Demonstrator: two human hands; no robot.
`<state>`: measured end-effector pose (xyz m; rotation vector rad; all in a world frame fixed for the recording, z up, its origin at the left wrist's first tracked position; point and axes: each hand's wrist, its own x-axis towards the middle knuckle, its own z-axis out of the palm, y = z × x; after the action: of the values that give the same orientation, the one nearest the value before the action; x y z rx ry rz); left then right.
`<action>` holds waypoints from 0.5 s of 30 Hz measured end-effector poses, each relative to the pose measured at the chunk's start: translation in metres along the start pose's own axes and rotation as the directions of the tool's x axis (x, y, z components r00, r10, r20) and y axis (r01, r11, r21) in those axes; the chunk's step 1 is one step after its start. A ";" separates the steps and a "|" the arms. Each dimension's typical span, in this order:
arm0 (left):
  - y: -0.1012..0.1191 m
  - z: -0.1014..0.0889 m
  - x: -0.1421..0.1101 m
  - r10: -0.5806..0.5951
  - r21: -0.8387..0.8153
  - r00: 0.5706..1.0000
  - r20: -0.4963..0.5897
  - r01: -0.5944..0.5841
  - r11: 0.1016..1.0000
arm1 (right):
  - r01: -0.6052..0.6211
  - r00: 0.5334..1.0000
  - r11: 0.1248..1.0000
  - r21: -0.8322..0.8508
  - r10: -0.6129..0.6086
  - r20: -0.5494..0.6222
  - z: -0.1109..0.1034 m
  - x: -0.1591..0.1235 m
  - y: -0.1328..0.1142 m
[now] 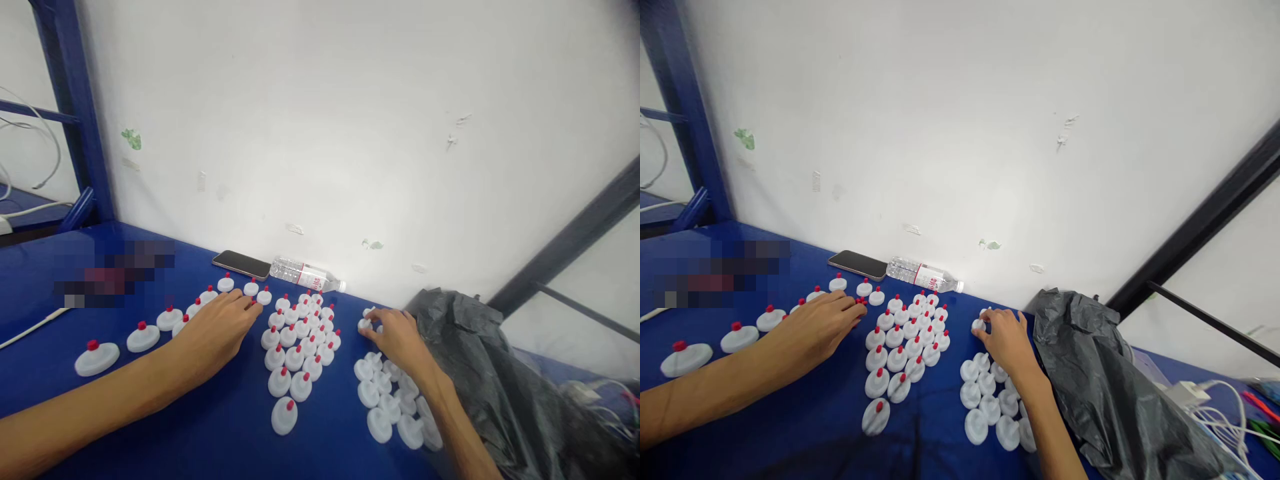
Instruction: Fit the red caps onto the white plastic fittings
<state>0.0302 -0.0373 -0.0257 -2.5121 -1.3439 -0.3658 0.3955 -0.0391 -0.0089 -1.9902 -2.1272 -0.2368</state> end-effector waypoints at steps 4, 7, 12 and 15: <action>0.003 -0.004 0.000 0.001 -0.011 0.997 -0.078 -0.002 1.000 | -0.013 0.996 0.997 0.071 0.019 -0.082 -0.013 0.000 -0.003; 0.005 -0.008 -0.001 0.044 -0.027 0.983 -0.178 -0.050 0.998 | 0.054 0.970 0.988 0.146 -0.017 -0.245 -0.020 -0.002 -0.015; 0.009 -0.012 -0.003 0.165 -0.054 0.914 -0.370 -0.199 0.979 | 0.294 0.871 0.946 0.139 -0.204 -0.448 -0.031 -0.015 -0.049; 0.012 -0.017 -0.003 0.215 -0.074 0.849 -0.482 -0.284 0.956 | 0.429 0.803 0.900 0.081 -0.339 -0.490 -0.035 -0.024 -0.068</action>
<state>0.0370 -0.0523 -0.0121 -2.4390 -0.8137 -0.9704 0.3306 -0.0760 0.0205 -1.2148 -2.1058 -0.5035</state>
